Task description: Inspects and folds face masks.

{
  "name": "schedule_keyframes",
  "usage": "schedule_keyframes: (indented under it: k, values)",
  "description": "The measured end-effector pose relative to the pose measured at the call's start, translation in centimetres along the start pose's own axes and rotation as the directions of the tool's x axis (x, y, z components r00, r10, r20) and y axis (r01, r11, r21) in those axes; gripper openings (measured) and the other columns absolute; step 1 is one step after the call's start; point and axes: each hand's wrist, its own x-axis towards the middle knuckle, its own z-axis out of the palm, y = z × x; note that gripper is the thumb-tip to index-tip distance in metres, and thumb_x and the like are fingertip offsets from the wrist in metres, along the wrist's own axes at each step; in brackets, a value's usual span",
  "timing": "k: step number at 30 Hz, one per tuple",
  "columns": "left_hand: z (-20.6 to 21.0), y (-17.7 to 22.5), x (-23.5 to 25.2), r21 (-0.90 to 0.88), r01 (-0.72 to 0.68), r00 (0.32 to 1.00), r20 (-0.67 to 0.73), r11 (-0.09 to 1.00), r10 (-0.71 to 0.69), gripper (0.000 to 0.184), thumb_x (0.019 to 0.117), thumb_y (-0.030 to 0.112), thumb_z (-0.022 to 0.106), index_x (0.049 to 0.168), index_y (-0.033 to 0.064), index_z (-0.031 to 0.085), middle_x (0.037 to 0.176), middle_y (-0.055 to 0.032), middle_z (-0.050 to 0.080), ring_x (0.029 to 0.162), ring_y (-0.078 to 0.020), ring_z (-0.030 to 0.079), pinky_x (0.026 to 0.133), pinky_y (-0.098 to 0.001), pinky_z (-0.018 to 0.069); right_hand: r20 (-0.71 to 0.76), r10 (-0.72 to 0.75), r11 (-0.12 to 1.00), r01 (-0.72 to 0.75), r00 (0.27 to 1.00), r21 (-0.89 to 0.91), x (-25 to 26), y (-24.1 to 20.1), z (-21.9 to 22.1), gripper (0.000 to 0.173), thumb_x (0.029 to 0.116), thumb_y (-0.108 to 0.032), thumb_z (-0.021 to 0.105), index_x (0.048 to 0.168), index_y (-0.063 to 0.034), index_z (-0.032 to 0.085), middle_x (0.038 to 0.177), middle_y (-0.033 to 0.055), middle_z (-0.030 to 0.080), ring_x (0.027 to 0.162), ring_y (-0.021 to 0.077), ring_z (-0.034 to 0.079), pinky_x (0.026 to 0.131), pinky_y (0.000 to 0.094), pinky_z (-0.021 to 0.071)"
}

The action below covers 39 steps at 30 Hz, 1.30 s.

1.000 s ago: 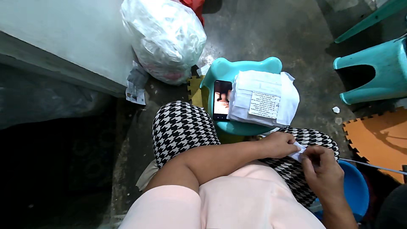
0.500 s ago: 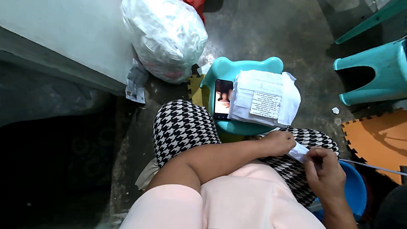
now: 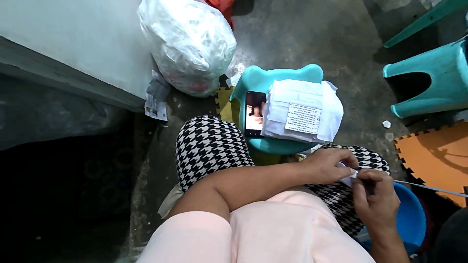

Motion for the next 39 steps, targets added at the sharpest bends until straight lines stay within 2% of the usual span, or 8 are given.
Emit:
schedule_keyframes:
  k: [2, 7, 14, 21, 30, 34, 36, 39]
  values:
    - [0.1, 0.4, -0.1, -0.059, 0.004, 0.998, 0.06, 0.998, -0.001, 0.026, 0.0994, 0.01, 0.061, 0.121, -0.0049, 0.063, 0.108, -0.017, 0.069, 0.082, -0.0181, 0.064, 0.077, -0.0349, 0.0529, -0.007, -0.001, 1.0, 0.001, 1.0, 0.024, 0.0, 0.0, 0.0, 0.019, 0.0964, -0.011, 0.052, 0.106, 0.0061, 0.052, 0.096, 0.0185, 0.061, 0.088, 0.0103, 0.061, 0.08, 0.0169, 0.0502]
    - [0.0, 0.6, -0.1, -0.068, 0.049, 0.99, 0.138, 0.996, -0.039, 0.034, 0.094, 0.007, 0.069, 0.125, -0.005, 0.059, 0.109, -0.0174, 0.068, 0.078, -0.0157, 0.061, 0.072, -0.0313, 0.0509, -0.012, 0.005, 0.999, -0.004, 1.0, 0.048, -0.1, 0.2, 0.1, 0.021, 0.0953, -0.012, 0.052, 0.107, 0.0045, 0.052, 0.095, 0.0157, 0.061, 0.087, 0.0072, 0.061, 0.08, 0.0152, 0.05]
    - [0.0, 0.2, 0.0, 0.017, 0.044, 0.991, 0.124, 0.999, -0.046, 0.022, 0.0998, 0.005, 0.06, 0.118, -0.0064, 0.064, 0.104, -0.0192, 0.07, 0.092, -0.0244, 0.068, 0.086, -0.0397, 0.0543, -0.016, -0.002, 0.999, 0.002, 1.0, 0.052, 0.1, 0.3, 0.0, 0.018, 0.0967, -0.012, 0.052, 0.106, 0.0041, 0.052, 0.094, 0.0149, 0.06, 0.087, 0.0071, 0.06, 0.079, 0.0147, 0.0489]
    - [0.0, -0.1, 0.1, 0.088, 0.03, 0.992, 0.122, 0.996, -0.041, 0.023, 0.103, 0.011, 0.056, 0.115, -0.0062, 0.065, 0.098, -0.0189, 0.069, 0.091, -0.0257, 0.067, 0.085, -0.0414, 0.0528, -0.017, -0.005, 0.999, 0.006, 1.0, 0.048, 0.1, 0.4, 0.0, 0.018, 0.0972, -0.011, 0.051, 0.106, 0.0041, 0.051, 0.093, 0.0148, 0.058, 0.086, 0.0088, 0.059, 0.078, 0.0165, 0.0489]
    - [0.0, -0.4, 0.3, 0.229, -0.017, 0.988, 0.154, 0.973, -0.019, 0.033, 0.1097, 0.015, 0.041, 0.11, -0.0086, 0.065, 0.099, -0.0227, 0.068, 0.099, -0.0334, 0.066, 0.091, -0.0482, 0.0506, -0.01, 0.003, 1.0, -0.003, 1.0, 0.027, 0.1, 0.3, 0.0, 0.018, 0.0969, -0.012, 0.051, 0.105, 0.0038, 0.052, 0.094, 0.015, 0.059, 0.088, 0.0095, 0.059, 0.08, 0.0167, 0.0488]
    - [0.1, -0.5, 0.2, 0.178, -0.075, 0.994, 0.091, 0.981, 0.06, 0.029, 0.1065, 0.013, 0.048, 0.111, -0.0082, 0.067, 0.103, -0.0218, 0.069, 0.101, -0.0311, 0.067, 0.093, -0.0458, 0.0513, -0.019, -0.01, 0.999, 0.01, 1.0, 0.041, 0.2, 0.3, 0.0, 0.02, 0.0975, -0.013, 0.052, 0.107, 0.0045, 0.051, 0.094, 0.0155, 0.059, 0.087, 0.0089, 0.059, 0.079, 0.0172, 0.0492]
    - [0.0, 0.0, 0.0, 0.091, -0.048, 0.995, 0.097, 0.995, 0.039, 0.025, 0.1019, 0.012, 0.058, 0.117, -0.0069, 0.064, 0.105, -0.0198, 0.069, 0.09, -0.0261, 0.067, 0.085, -0.0419, 0.0537, -0.022, -0.008, 0.999, 0.009, 1.0, 0.046, 0.2, 0.3, 0.0, 0.021, 0.0979, -0.013, 0.052, 0.109, 0.0048, 0.051, 0.096, 0.0157, 0.059, 0.088, 0.0086, 0.059, 0.08, 0.0168, 0.0496]
    - [0.0, 0.6, -0.1, 0.024, 0.02, 0.989, 0.144, 1.0, -0.023, 0.033, 0.097, 0.008, 0.066, 0.126, -0.006, 0.058, 0.106, -0.0199, 0.069, 0.085, -0.0246, 0.067, 0.079, -0.0405, 0.0549, -0.022, -0.006, 0.999, 0.007, 1.0, 0.036, 0.1, 0.3, 0.1, 0.021, 0.0961, -0.012, 0.051, 0.109, 0.0046, 0.051, 0.095, 0.0154, 0.059, 0.088, 0.0087, 0.059, 0.08, 0.0165, 0.049]
